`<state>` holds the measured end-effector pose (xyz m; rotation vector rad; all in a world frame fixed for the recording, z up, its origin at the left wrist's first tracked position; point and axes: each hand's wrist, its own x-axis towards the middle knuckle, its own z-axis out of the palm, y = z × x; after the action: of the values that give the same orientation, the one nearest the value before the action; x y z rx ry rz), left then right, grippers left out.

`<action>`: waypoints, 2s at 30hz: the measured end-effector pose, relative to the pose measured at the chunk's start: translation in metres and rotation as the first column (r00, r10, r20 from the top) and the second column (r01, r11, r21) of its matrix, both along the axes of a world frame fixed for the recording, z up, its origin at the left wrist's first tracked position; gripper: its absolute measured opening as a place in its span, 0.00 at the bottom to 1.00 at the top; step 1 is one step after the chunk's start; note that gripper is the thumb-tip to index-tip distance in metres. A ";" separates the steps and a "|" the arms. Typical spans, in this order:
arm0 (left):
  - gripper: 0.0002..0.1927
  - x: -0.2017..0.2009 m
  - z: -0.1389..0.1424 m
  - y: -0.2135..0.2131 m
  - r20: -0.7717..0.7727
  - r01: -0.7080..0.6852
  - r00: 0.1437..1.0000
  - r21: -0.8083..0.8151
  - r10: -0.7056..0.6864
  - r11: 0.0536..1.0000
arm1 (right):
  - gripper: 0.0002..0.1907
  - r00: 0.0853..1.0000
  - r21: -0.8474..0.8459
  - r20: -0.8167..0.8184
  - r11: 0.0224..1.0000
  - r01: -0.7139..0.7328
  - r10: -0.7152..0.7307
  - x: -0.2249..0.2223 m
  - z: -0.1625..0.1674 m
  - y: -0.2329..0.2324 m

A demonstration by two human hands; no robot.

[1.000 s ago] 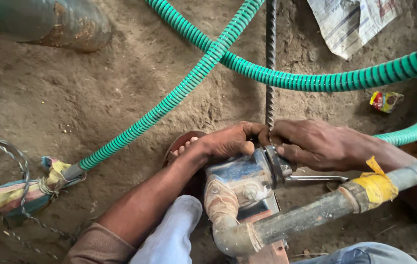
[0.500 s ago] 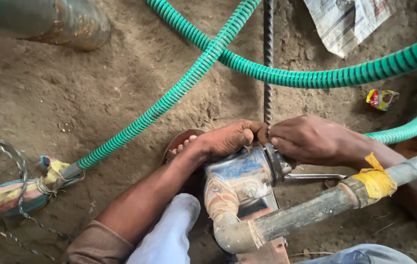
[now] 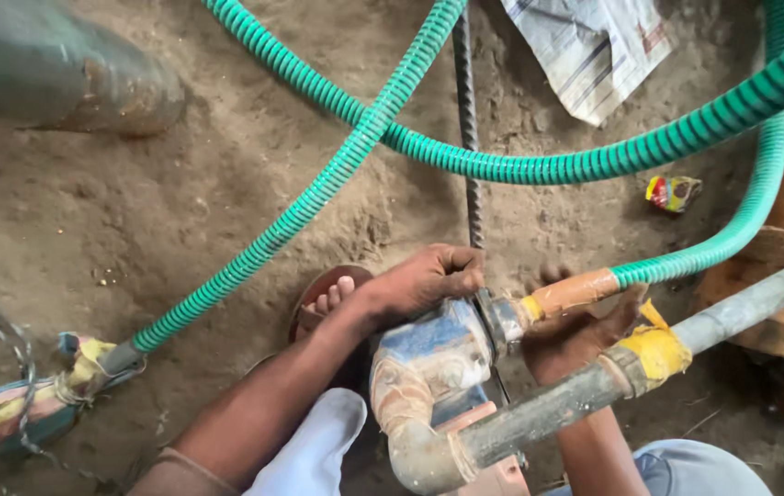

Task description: The person sits on the ground and uses a wrench to tighten a metal pipe assembly connected to a motor. They adjust the pipe and tighten the connection multiple times while a second person works nearby.

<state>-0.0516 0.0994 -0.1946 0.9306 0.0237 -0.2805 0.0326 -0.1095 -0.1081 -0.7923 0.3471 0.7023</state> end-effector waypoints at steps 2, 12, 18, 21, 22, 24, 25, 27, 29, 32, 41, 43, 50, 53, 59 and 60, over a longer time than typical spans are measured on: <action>0.23 -0.005 0.005 -0.003 -0.047 -0.014 0.999 -0.082 0.010 0.997 | 0.23 0.996 -0.042 -0.068 0.997 0.062 -0.065 0.004 -0.006 0.009; 0.25 -0.013 0.008 0.010 -0.102 -0.154 0.983 0.007 0.154 0.988 | 0.28 0.986 0.427 -0.143 0.904 -0.017 0.086 0.013 0.011 0.059; 0.27 -0.005 0.054 0.022 -0.236 -0.129 0.949 0.315 0.209 0.940 | 0.27 0.973 0.257 -0.176 0.961 -0.101 0.149 0.031 0.020 0.054; 0.24 -0.001 0.081 0.030 -0.304 0.083 0.949 0.511 0.089 0.856 | 0.26 0.968 0.216 -0.224 0.974 -0.067 0.116 0.033 0.032 0.050; 0.23 -0.002 0.091 0.033 -0.301 0.129 0.952 0.575 0.063 0.808 | 0.26 0.968 0.198 -0.220 0.977 -0.080 0.124 0.035 0.036 0.048; 0.28 -0.012 0.118 0.037 -0.225 0.105 0.974 0.604 0.042 0.790 | 0.26 0.970 0.210 -0.202 0.973 -0.091 0.134 0.038 0.044 0.043; 0.31 -0.020 0.133 0.038 -0.318 0.077 0.946 0.421 0.068 0.904 | 0.26 0.971 0.234 -0.196 0.968 -0.093 0.140 0.041 0.046 0.040; 0.42 -0.036 0.160 0.040 -0.503 -0.042 0.864 -0.026 0.023 0.999 | 0.26 0.972 0.240 -0.195 0.967 -0.086 0.135 0.044 0.049 0.033; 0.54 -0.055 0.182 0.031 -0.374 -0.069 0.925 -0.011 0.060 0.998 | 0.27 0.972 0.219 -0.200 0.972 -0.080 0.125 0.044 0.048 0.024; 0.64 -0.080 0.194 0.013 0.154 -0.152 0.985 0.515 0.083 0.843 | 0.27 0.973 0.244 -0.185 0.966 -0.090 0.137 0.038 0.047 0.007; 0.38 -0.109 0.167 -0.035 0.041 -0.334 0.933 0.473 0.359 0.815 | 0.27 0.985 0.302 -0.158 0.953 -0.017 0.068 0.000 0.058 -0.012; 0.30 -0.104 0.164 -0.031 0.183 -0.396 0.918 0.446 0.351 0.803 | 0.26 0.984 0.218 -0.179 0.976 0.018 0.022 0.000 0.065 -0.017; 0.20 -0.062 0.148 -0.025 -0.029 -0.297 0.943 0.372 0.330 0.880 | 0.27 0.988 0.250 -0.146 0.968 -0.022 0.060 0.024 0.058 -0.028; 0.18 -0.056 0.147 -0.027 -0.106 -0.303 0.925 0.376 0.366 0.875 | 0.26 0.974 0.163 -0.223 0.987 -0.005 0.041 0.040 0.051 -0.021; 0.15 -0.058 0.146 -0.034 -0.062 -0.386 0.901 0.333 0.428 0.860 | 0.28 0.968 0.224 -0.241 0.975 -0.013 0.068 0.039 0.060 -0.017; 0.15 -0.057 0.145 -0.035 -0.092 -0.398 0.887 0.341 0.452 0.852 | 0.28 0.965 0.229 -0.257 0.973 0.014 0.047 0.037 0.060 -0.018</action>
<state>-0.1086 0.0648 -0.0495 1.1871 0.4415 0.0654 0.0700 -0.1271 -0.0477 -0.4839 0.4883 0.8488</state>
